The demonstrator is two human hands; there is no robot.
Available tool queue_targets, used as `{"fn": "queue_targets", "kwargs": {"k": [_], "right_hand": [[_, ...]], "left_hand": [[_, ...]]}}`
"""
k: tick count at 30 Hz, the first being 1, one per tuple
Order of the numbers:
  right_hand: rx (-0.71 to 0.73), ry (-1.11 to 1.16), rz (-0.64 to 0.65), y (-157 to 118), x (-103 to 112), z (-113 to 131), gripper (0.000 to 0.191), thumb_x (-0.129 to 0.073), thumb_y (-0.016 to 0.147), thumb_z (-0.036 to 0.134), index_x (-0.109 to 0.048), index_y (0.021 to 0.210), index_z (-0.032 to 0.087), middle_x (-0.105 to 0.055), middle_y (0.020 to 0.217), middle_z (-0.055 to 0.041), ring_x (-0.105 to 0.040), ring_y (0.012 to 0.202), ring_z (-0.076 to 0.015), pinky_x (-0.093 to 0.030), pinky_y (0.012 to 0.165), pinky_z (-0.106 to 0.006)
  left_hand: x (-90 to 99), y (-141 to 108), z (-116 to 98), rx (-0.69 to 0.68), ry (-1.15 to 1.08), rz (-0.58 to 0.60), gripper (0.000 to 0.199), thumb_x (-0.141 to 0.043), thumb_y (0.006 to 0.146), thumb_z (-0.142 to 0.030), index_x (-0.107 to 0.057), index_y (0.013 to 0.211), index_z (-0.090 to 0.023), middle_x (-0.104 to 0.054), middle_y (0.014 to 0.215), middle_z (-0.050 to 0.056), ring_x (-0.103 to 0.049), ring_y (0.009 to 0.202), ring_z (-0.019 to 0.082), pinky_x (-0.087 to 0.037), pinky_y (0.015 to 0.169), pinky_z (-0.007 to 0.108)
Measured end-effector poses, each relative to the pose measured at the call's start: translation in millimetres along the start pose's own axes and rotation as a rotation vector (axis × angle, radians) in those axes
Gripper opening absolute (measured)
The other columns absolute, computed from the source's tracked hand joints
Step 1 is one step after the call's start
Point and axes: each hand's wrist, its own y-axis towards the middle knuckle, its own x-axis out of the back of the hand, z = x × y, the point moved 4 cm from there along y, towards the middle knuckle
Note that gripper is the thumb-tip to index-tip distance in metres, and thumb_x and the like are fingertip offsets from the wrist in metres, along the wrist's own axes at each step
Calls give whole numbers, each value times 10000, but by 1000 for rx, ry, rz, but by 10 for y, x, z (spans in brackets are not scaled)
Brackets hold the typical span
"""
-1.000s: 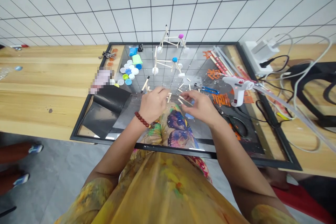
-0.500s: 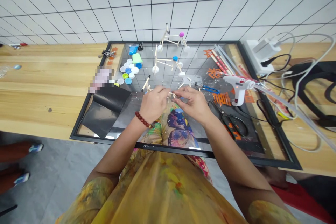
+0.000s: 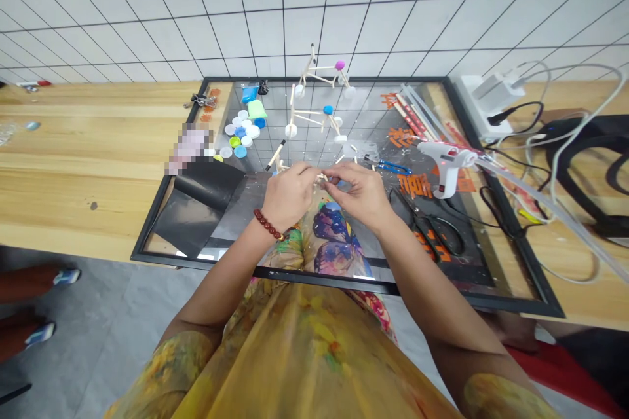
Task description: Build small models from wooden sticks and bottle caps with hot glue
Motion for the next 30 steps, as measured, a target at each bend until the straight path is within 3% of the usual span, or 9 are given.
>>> {"fn": "queue_targets", "kwargs": {"k": [10, 23, 30], "right_hand": [[-18, 38, -20, -27, -39, -30, 159, -660, 834, 287, -749, 939, 208, -758, 858, -48, -682, 727, -168, -561, 754, -325], [-6, 77, -59, -53, -76, -16, 295, -632, 819, 249, -711, 1099, 205, -769, 942, -48, -695, 743, -166, -583, 791, -348], [9, 115, -67, -86, -94, -28, 409, -660, 812, 234, -654, 1221, 214, -742, 934, -38, -682, 745, -162, -585, 802, -354]], "left_hand": [[28, -3, -42, 45, -4, 60, 254, -435, 995, -196, -675, 1076, -200, -705, 1071, 60, -681, 950, 199, -517, 762, 296], [4, 17, -43, 33, -113, 9, 302, -437, 959, -112, -686, 1117, -173, -706, 1088, 91, -678, 1025, 215, -540, 904, 330], [37, 5, -75, 67, -81, 44, 279, -445, 960, -141, -696, 1065, -202, -705, 1100, 78, -684, 1012, 222, -543, 851, 325]]}}
